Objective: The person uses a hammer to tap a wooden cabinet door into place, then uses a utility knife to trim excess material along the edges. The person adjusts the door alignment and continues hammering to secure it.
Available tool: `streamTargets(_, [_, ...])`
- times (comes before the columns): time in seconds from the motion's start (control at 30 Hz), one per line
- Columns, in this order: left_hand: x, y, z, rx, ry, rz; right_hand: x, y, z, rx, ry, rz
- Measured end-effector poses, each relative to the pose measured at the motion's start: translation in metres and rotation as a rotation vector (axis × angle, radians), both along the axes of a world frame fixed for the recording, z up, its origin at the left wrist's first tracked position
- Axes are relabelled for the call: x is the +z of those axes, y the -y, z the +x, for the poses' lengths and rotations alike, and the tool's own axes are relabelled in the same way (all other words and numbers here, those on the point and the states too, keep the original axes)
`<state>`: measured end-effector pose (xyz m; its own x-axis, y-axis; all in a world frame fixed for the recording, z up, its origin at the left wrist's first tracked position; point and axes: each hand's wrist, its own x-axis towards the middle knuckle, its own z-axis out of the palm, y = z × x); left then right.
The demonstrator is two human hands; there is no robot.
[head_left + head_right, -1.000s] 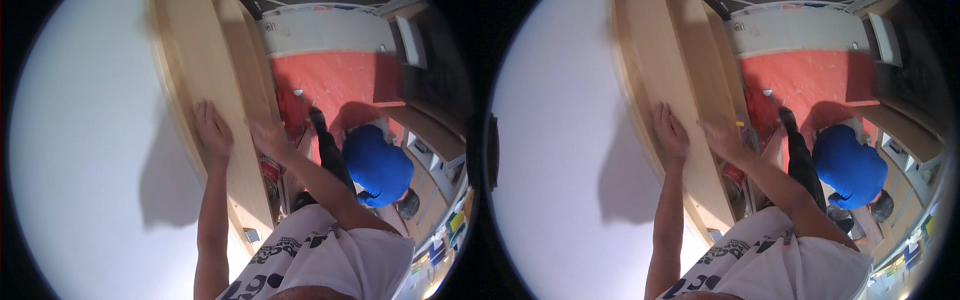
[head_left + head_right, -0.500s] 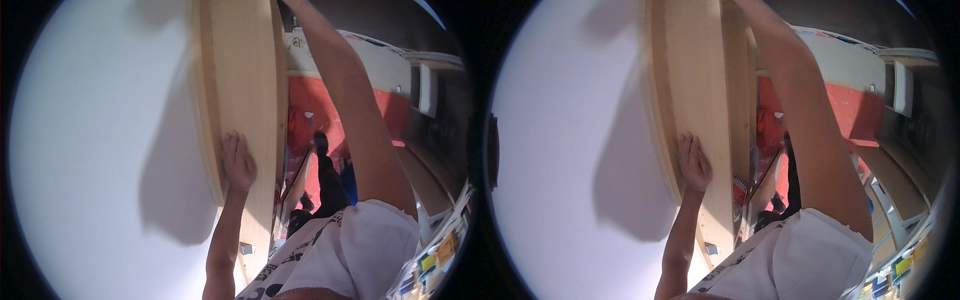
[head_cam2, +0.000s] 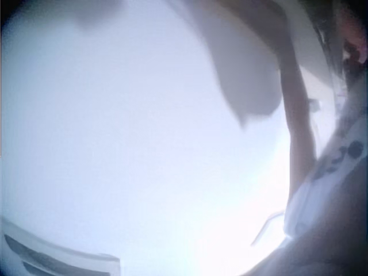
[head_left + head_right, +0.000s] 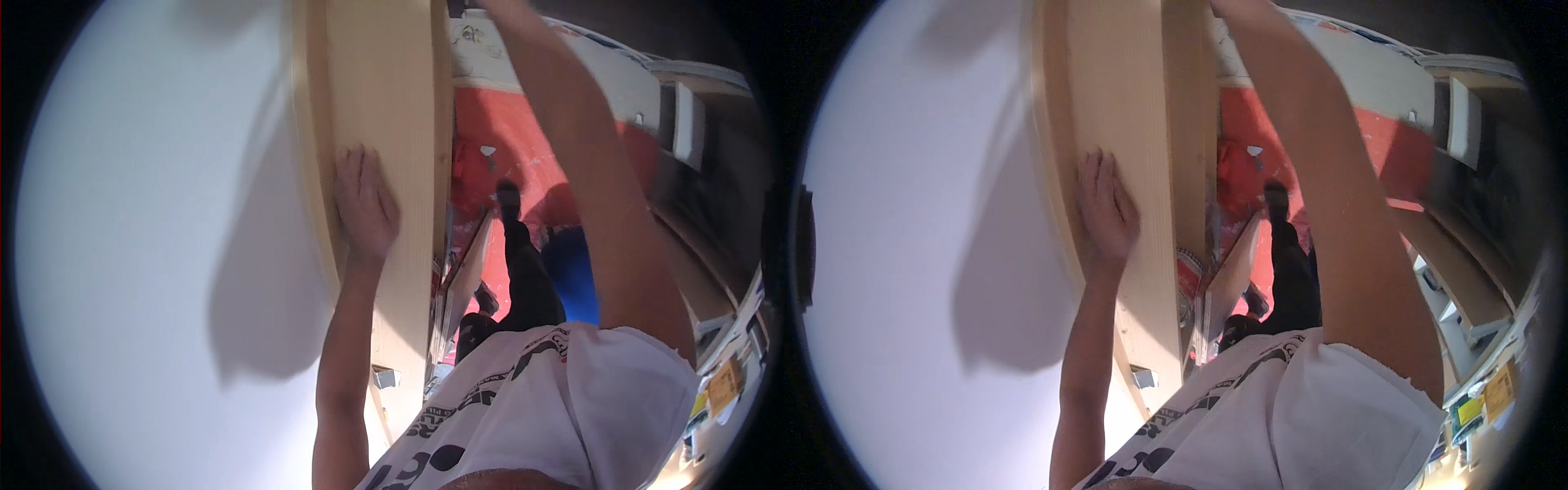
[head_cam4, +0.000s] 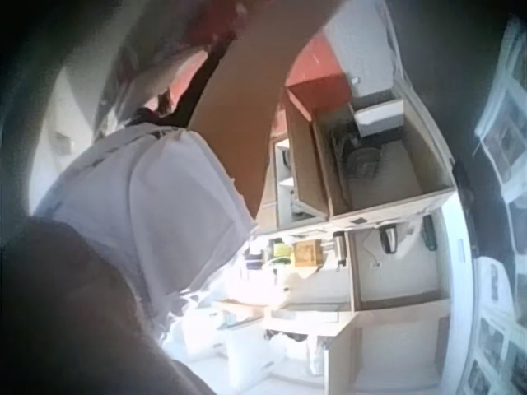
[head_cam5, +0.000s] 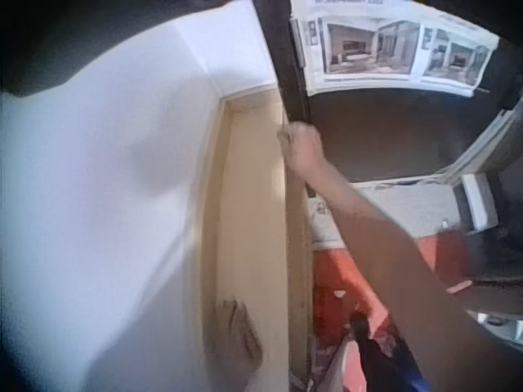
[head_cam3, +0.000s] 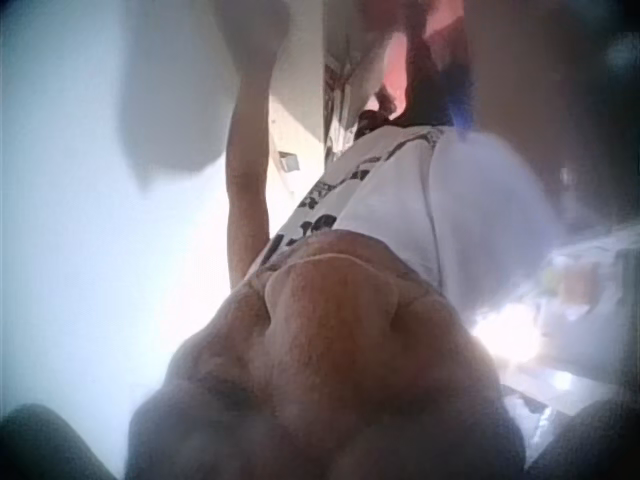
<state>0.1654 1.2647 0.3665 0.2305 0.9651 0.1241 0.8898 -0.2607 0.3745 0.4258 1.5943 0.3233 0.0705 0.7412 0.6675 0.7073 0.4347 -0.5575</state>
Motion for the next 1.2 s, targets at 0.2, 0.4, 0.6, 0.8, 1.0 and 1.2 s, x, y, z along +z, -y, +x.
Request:
streamTargets(0.2, [-0.01,0.008,-0.007,-0.018,0.008,0.109,-0.022,0.258,-0.074,0.016,0.012,-0.269])
streamTargets(0.4, [-0.019,0.007,-0.008,-0.026,0.031,0.193,0.002,0.545,-0.137,0.207,-0.174,-0.469])
streamTargets(0.6, [-0.017,0.004,-0.012,-0.039,0.036,0.159,0.005,0.526,-0.139,0.129,-0.367,-0.549])
streamTargets(0.8, [-0.004,0.002,-0.009,-0.023,0.07,0.041,0.002,0.26,-0.078,-0.037,-0.243,-0.422])
streamTargets(1.0, [-0.003,-0.005,-0.003,-0.025,0.08,-0.008,-0.001,0.01,0.001,-0.053,-0.08,-0.08])
streamTargets(1.2, [-0.007,-0.002,-0.01,0.013,0.057,-0.03,0.018,-0.105,0.014,-0.098,-0.001,-0.111])
